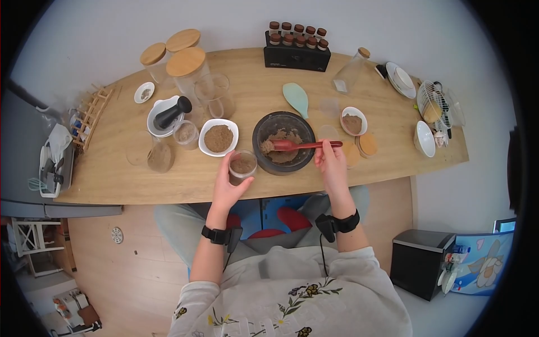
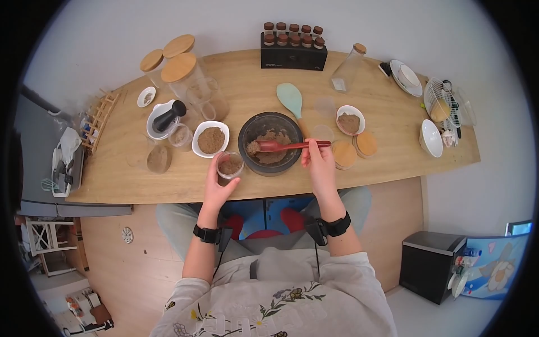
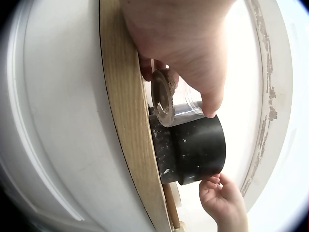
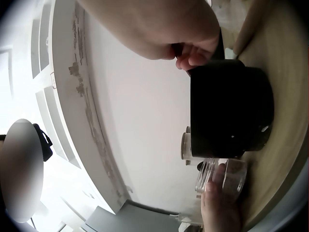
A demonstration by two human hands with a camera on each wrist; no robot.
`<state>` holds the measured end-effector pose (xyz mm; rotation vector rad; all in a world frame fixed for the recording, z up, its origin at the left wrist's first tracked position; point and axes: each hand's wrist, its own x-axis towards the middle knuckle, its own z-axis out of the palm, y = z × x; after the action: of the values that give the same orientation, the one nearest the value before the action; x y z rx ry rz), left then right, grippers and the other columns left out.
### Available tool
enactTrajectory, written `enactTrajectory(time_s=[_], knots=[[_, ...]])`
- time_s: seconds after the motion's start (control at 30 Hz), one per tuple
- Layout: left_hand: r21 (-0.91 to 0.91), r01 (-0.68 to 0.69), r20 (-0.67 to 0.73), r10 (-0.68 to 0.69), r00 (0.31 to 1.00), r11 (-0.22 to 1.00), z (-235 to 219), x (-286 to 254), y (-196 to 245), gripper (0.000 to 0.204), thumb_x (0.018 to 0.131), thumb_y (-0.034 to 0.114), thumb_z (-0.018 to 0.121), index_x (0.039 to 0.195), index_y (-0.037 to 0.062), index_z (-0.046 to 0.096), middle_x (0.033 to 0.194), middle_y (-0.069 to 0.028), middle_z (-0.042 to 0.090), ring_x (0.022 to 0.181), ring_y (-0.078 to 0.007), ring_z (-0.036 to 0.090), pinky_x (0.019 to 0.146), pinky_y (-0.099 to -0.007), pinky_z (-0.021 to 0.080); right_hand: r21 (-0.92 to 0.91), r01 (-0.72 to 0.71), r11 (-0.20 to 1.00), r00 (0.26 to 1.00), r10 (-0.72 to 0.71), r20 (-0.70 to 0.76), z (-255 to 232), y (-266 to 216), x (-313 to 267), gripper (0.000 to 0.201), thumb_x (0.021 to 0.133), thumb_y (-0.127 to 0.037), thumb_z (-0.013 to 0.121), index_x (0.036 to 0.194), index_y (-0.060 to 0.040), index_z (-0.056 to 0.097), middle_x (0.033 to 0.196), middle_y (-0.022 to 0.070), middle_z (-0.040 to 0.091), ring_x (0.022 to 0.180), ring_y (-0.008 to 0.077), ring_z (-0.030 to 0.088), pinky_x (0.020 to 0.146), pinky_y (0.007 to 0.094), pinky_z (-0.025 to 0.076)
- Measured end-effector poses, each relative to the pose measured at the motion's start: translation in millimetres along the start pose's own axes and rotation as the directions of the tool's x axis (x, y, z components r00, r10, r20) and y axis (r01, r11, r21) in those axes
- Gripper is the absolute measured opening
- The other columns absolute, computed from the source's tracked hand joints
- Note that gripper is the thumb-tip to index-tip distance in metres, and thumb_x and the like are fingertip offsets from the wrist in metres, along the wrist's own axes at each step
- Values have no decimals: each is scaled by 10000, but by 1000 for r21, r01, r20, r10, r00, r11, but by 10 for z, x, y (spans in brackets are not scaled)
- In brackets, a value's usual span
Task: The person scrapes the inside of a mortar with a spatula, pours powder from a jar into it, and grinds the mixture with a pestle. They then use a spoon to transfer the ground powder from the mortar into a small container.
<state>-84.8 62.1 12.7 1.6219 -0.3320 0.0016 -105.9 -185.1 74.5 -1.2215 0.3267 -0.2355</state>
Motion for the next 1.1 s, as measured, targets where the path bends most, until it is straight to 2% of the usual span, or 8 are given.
enactTrajectory(time_s=[0.13,0.33,0.63,0.73,0.77,0.87,1.0,1.1], knots=[[4,1,3,-1,1000,1000,-5,-2,3,754,654,65,680,1292,14,280,1192,-135,430,1137,-223,405,959,-331,326,145,-37,989,999,41,-27,-30,-31,7,204,905,-204,451,955,-13,501,673,8,470,573,83,438,521,206,361],[15,-16,-10,16,1000,1000,-6,-5,-36,752,636,60,701,1272,18,303,1184,-141,442,1126,-227,422,947,-331,345,178,8,984,1000,-4,-22,-18,-132,-43,206,906,-214,452,950,-19,502,685,6,467,586,82,436,530,204,363],[22,-15,3,15,1000,1000,-15,-6,-25,763,653,68,686,1294,11,276,1191,-138,429,1132,-222,411,962,-332,326,36,62,997,992,-65,103,342,-289,-196,162,906,-175,446,966,-36,504,704,8,479,611,78,448,546,197,365],[15,-19,3,19,1000,1000,-18,-3,-47,766,654,69,688,1294,9,272,1193,-137,428,1133,-219,411,963,-331,327,-178,194,965,963,-153,219,520,-259,-304,125,896,-132,460,971,-40,500,726,11,481,632,73,457,578,206,392],[14,-17,3,17,1000,1000,-16,-2,-44,767,655,70,689,1294,8,271,1193,-136,428,1134,-218,411,963,-331,327,-212,242,947,940,-175,292,568,-245,-352,119,870,-89,494,978,-40,503,776,36,514,675,98,500,623,223,418],[12,-11,4,11,1000,1000,-16,-3,-35,768,655,73,692,1293,7,270,1194,-134,428,1137,-215,409,964,-330,327,-511,584,631,785,-277,555,669,-416,-414,151,841,-65,522,990,-40,509,839,60,541,726,127,535,648,231,424],[14,-12,7,12,1000,1000,-19,-4,-47,768,651,72,694,1291,9,275,1198,-136,427,1138,-215,409,965,-329,326,-512,487,708,856,-270,441,561,-424,-403,159,829,-53,527,988,-44,518,851,72,550,740,139,544,641,231,413],[27,-18,5,18,1000,999,-21,-7,-44,764,650,75,694,1289,9,280,1198,-138,427,1137,-217,409,963,-329,327,-410,451,793,891,-373,259,407,-355,-326,151,833,-63,525,982,-38,519,838,70,554,735,140,543,638,237,412]])
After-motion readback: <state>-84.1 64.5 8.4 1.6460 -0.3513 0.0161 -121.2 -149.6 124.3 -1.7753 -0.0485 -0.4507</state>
